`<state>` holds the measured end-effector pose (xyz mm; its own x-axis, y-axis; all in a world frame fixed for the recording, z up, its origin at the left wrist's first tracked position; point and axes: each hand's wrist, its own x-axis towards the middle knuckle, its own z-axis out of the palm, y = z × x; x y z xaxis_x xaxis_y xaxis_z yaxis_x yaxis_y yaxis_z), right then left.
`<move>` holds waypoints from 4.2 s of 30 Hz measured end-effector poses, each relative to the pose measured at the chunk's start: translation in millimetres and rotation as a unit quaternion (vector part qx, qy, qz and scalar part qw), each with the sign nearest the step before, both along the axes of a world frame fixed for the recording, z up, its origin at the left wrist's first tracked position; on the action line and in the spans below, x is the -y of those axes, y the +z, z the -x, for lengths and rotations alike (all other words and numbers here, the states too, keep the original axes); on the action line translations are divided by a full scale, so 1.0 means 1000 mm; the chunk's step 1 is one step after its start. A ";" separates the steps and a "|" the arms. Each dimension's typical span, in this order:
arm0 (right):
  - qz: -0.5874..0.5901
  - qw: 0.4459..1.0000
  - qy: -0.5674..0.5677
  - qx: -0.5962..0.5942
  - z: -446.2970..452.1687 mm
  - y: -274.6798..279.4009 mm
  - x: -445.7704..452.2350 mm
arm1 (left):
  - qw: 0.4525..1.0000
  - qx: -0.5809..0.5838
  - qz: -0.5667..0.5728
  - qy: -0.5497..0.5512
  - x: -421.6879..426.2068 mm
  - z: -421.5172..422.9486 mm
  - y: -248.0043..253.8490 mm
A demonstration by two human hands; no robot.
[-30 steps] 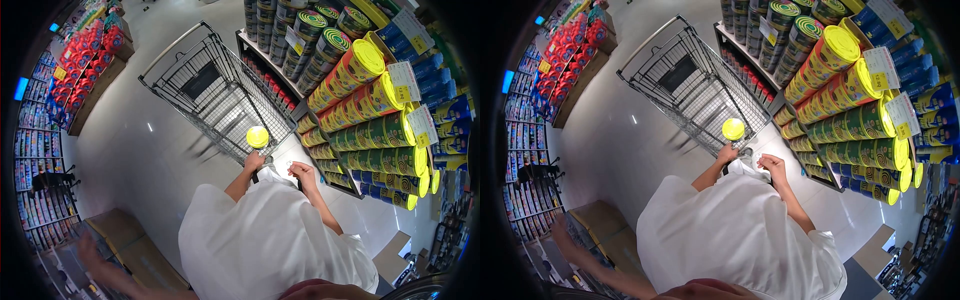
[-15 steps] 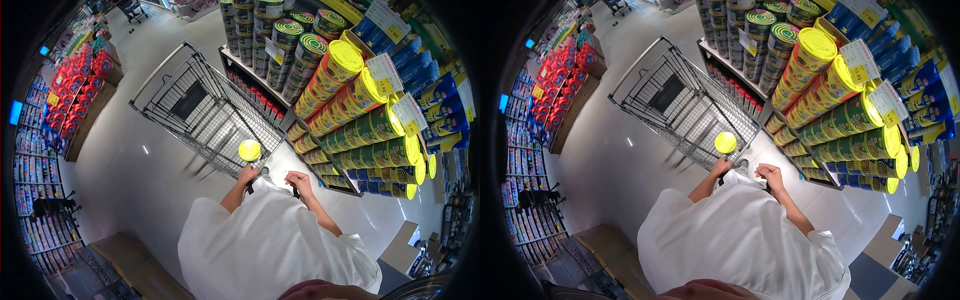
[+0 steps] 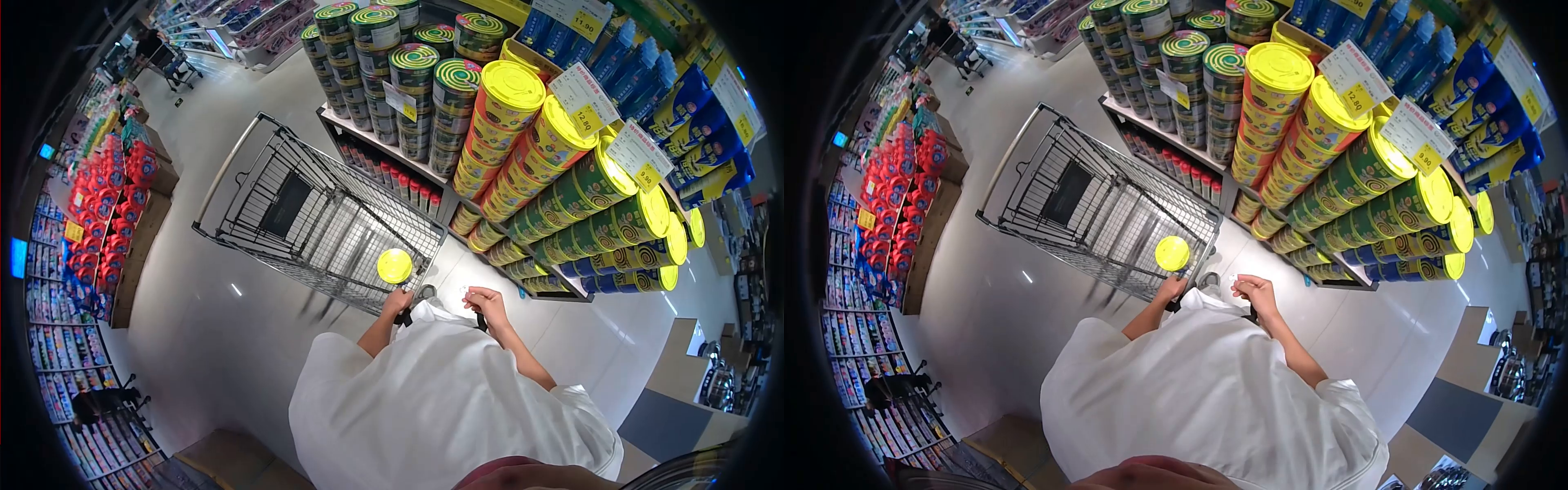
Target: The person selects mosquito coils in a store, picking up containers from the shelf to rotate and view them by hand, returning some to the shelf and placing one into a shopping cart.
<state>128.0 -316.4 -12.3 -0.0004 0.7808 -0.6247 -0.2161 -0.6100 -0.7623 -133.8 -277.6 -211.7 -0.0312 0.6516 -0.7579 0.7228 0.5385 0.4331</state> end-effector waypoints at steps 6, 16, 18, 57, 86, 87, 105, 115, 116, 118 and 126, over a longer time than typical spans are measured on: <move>-0.002 1.000 -0.022 -0.001 -0.004 0.001 0.003 | 0.997 0.008 -0.056 -0.059 -0.019 0.003 0.018; -0.002 1.000 -0.009 0.000 -0.009 0.003 0.004 | 0.602 0.492 -0.622 -0.100 -0.116 -0.042 0.545; -0.011 1.000 0.004 0.008 -0.007 0.005 0.003 | 0.364 0.652 -0.615 -0.254 -0.129 -0.046 0.594; -0.019 0.999 -0.042 -0.013 -0.020 -0.013 0.016 | 0.368 0.739 -0.550 -0.125 -0.066 -0.125 0.580; -0.013 0.998 -0.046 -0.031 -0.031 -0.011 0.016 | 0.378 0.804 -0.455 -0.056 -0.049 -0.144 0.573; -0.008 0.999 -0.043 -0.022 -0.031 -0.011 0.018 | 0.379 0.806 -0.451 -0.052 -0.042 -0.164 0.573; -0.078 0.989 -0.126 -0.011 -0.059 0.026 0.008 | 0.561 0.726 -0.393 0.059 -0.084 -0.134 0.509; -0.303 0.913 0.042 0.270 -0.039 0.117 0.004 | 0.784 0.566 0.240 0.085 -0.055 -0.143 0.301; -0.293 0.917 0.036 0.267 -0.034 0.122 0.009 | 0.770 0.564 0.286 0.083 -0.048 -0.143 0.290; -0.283 0.875 0.152 0.362 -0.029 0.133 0.010 | 0.756 0.558 0.333 0.079 -0.038 -0.139 0.256; -0.001 0.913 -0.107 0.394 -0.108 -0.089 0.113 | 0.832 0.427 0.355 -0.017 -0.014 -0.104 0.191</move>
